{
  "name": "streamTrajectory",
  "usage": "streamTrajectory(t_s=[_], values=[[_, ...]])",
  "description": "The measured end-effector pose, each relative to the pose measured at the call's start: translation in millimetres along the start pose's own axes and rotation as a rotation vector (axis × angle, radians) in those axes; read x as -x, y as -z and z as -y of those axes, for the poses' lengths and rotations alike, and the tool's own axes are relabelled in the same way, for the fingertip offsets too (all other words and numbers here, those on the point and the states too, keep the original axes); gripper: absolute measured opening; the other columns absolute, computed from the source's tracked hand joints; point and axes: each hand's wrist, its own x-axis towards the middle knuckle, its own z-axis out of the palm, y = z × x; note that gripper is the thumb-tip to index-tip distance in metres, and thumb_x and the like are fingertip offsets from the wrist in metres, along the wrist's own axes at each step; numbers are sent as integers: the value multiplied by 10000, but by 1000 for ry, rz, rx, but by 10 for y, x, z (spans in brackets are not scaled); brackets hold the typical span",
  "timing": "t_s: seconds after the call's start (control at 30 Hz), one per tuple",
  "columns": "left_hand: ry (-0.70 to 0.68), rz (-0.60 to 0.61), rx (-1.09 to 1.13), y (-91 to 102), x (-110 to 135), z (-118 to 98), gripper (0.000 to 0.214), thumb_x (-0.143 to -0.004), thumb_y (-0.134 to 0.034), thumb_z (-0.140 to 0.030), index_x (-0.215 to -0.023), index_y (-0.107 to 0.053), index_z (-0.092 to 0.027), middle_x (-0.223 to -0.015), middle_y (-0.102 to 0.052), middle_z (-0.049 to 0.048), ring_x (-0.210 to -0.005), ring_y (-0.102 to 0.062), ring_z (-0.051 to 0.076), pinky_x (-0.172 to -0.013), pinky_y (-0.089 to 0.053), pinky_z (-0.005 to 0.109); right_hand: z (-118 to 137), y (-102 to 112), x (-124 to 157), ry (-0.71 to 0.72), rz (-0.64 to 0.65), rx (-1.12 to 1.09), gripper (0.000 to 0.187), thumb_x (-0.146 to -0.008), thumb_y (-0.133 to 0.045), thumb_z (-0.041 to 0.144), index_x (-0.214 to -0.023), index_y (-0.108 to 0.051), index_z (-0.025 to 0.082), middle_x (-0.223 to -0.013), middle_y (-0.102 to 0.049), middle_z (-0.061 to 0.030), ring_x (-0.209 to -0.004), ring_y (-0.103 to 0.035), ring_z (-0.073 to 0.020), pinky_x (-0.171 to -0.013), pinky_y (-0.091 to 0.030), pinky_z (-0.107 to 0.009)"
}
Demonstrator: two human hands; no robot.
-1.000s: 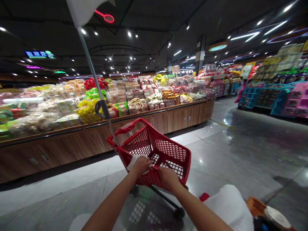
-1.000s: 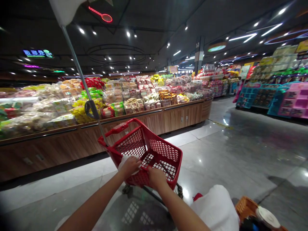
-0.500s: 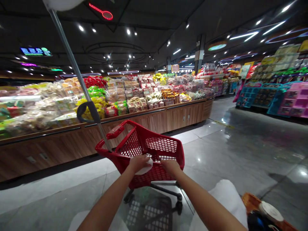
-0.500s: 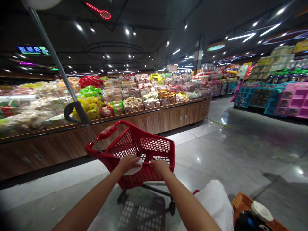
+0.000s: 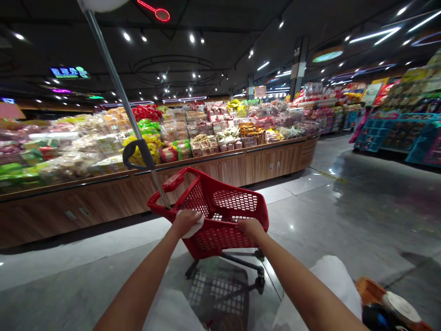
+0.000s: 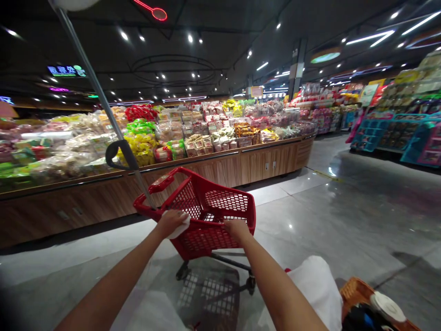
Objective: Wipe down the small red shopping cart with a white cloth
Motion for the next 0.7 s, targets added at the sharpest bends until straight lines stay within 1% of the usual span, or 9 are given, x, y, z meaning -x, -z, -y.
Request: streamTrajectory(t_s=[0.1,0.17,0.23,0.33,0.43,0.5,0.53,0.6,0.7], values=[[-68,-56,-51,60,307,430,308,-854,-517,-132,-1143,-590,-211,-1007,-659,72,-947,-606,210,-862,-463,359,-10,8,-7,39,-8,2,330,-951,-411,381,-1054,-686,231,-934,-721,-83,-842,-644,-219,-685,-378,-260],[-47,-121,-80,48,410,483,352,-855,-486,-104,-1179,-577,-205,-1100,-640,95,-1035,-581,229,-939,-433,405,-5,0,-10,33,-1,6,334,-951,-408,396,-1046,-682,231,-930,-719,-84,-832,-641,-218,-680,-373,-262],[26,-175,-103,-6,403,319,347,-870,-461,-112,-1184,-579,-200,-1161,-618,118,-1085,-558,259,-979,-401,473,10,-18,-6,23,3,17,333,-954,-397,401,-1040,-677,241,-938,-716,-78,-841,-638,-214,-690,-374,-265],[84,-187,-79,-123,213,-206,345,-896,-443,-155,-1213,-564,-214,-1204,-598,122,-1102,-546,274,-989,-381,523,44,-47,17,6,-13,16,335,-958,-382,402,-1028,-676,257,-935,-715,-65,-851,-634,-209,-712,-382,-271],[61,-159,1,-208,-46,-698,384,-898,-437,-149,-1260,-528,-239,-1217,-595,104,-1102,-548,241,-976,-405,471,54,-57,49,8,-36,-5,333,-952,-396,401,-1037,-678,247,-928,-717,-65,-842,-634,-212,-713,-389,-275],[-6,-136,51,-218,-143,-802,408,-893,-434,-122,-1276,-514,-236,-1207,-608,95,-1106,-554,219,-971,-422,423,28,-47,60,22,-45,-28,329,-946,-413,391,-1025,-686,225,-925,-719,-70,-836,-634,-214,-707,-391,-271],[-45,-133,75,-207,-145,-764,419,-888,-432,-104,-1279,-513,-231,-1206,-614,94,-1115,-556,212,-977,-426,406,3,-38,60,33,-47,-37,332,-946,-416,390,-1012,-690,214,-925,-720,-73,-835,-633,-215,-707,-392,-269],[-100,-149,116,-159,-34,-524,444,-880,-422,-67,-1285,-514,-222,-1228,-614,97,-1153,-549,203,-1007,-421,393,-71,-21,45,51,-46,-38,345,-949,-409,392,-992,-693,200,-934,-722,-79,-837,-633,-220,-715,-395,-269],[-81,-193,127,-20,389,84,463,-889,-393,-59,-1303,-511,-231,-1319,-569,94,-1247,-496,206,-1065,-389,408,-230,-3,-16,51,-31,18,335,-954,-399,361,-986,-690,197,-968,-717,-92,-871,-632,-227,-782,-400,-288]])
